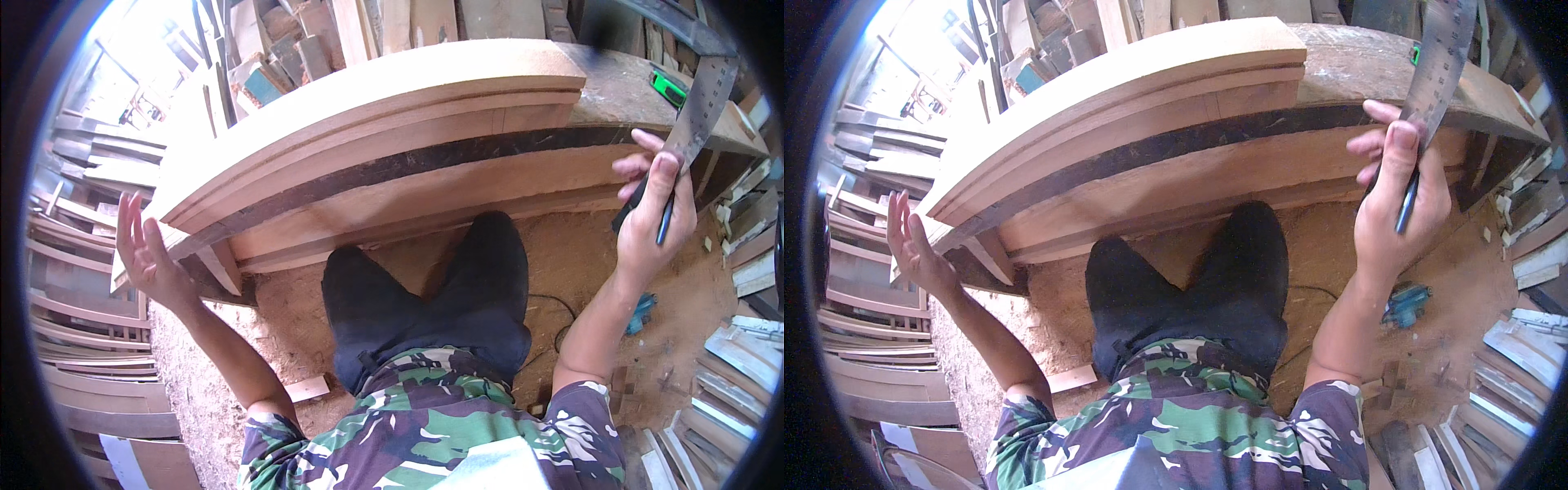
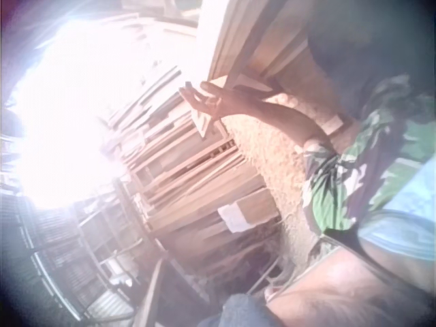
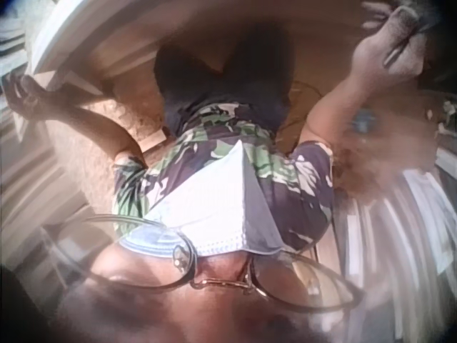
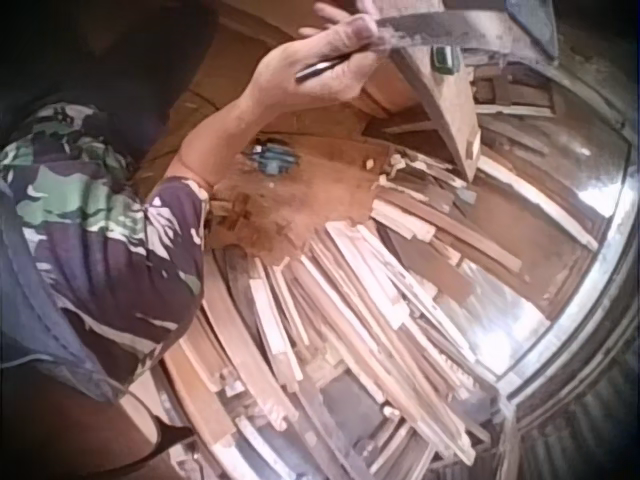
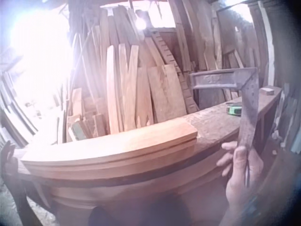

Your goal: The person marks lines on wooden boards using a pencil and a square ruler while working at a wooden workbench.

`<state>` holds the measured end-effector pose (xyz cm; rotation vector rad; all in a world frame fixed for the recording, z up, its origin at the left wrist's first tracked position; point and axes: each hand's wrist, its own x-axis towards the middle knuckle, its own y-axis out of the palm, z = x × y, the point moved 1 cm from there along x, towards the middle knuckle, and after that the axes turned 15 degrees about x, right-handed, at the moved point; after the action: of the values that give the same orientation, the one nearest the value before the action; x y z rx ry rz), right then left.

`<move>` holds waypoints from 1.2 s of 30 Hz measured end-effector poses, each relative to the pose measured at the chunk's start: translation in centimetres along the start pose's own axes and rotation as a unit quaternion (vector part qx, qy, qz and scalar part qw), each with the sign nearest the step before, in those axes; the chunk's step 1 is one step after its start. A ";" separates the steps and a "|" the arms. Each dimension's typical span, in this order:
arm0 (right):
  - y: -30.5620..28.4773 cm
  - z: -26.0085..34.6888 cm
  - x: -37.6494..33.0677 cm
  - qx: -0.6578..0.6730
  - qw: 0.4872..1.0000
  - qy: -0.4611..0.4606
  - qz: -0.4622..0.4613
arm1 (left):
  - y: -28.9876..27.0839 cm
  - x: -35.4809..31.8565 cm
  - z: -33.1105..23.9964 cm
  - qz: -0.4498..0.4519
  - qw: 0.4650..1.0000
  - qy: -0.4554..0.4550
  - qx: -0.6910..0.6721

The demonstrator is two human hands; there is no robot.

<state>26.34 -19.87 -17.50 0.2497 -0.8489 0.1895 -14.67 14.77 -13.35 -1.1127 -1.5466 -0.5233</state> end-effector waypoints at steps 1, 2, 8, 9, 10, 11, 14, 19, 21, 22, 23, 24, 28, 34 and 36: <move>0.2 0.6 -1.1 0.023 0.999 0.030 0.025 | 0.8 0.3 -2.9 0.012 1.000 0.014 -0.009; 0.6 1.2 -2.2 0.047 0.996 0.059 0.052 | 1.6 0.8 -5.1 0.034 0.997 0.048 -0.040; 4.7 1.1 -7.6 0.121 0.977 0.090 0.151 | 9.6 3.2 -16.6 0.266 0.908 0.252 -0.204; 5.4 0.6 -8.4 0.134 0.974 0.066 0.173 | 9.8 3.7 -17.4 0.316 0.888 0.275 -0.188; 6.1 0.5 -8.9 0.140 0.973 0.066 0.174 | 10.0 3.8 -17.9 0.364 0.866 0.298 -0.172; 7.0 0.4 -9.3 0.146 0.972 0.066 0.174 | 10.4 3.1 -17.8 0.395 0.864 0.233 -0.207; 7.3 -0.7 -9.6 0.162 0.972 0.053 0.164 | 10.2 4.0 -18.5 0.474 0.843 0.130 -0.217; 6.6 -3.7 -10.6 0.184 0.982 -0.019 0.033 | 11.8 5.5 -18.9 0.459 0.863 0.107 -0.181; 6.3 -3.8 -10.4 0.153 0.987 -0.040 0.009 | 13.7 4.8 -19.4 0.417 0.866 0.148 -0.235; 6.2 -3.6 -10.0 0.123 0.991 -0.048 0.004 | 14.3 4.5 -19.5 0.394 0.865 0.169 -0.261; 6.1 -3.3 -9.7 0.094 0.994 -0.056 -0.001 | 14.1 4.8 -19.3 0.443 0.853 0.127 -0.245; 5.9 -3.2 -9.5 0.082 0.995 -0.051 0.005 | 14.0 5.5 -19.4 0.490 0.836 0.086 -0.230; 5.2 -2.9 -9.5 0.064 0.997 -0.047 0.018 | 15.4 4.7 -19.1 0.487 0.811 0.082 -0.313; 6.1 -3.0 -9.4 0.102 0.991 -0.078 -0.025 | 13.2 4.6 -22.1 0.504 0.833 0.033 -0.227; 5.7 -3.0 -9.2 0.090 0.991 -0.095 0.013 | 14.0 4.7 -21.5 0.494 0.843 0.081 -0.195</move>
<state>21.06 -14.21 -25.54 0.4313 -1.0259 0.2698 8.54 5.61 -5.83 -1.9271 -0.5498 -0.1914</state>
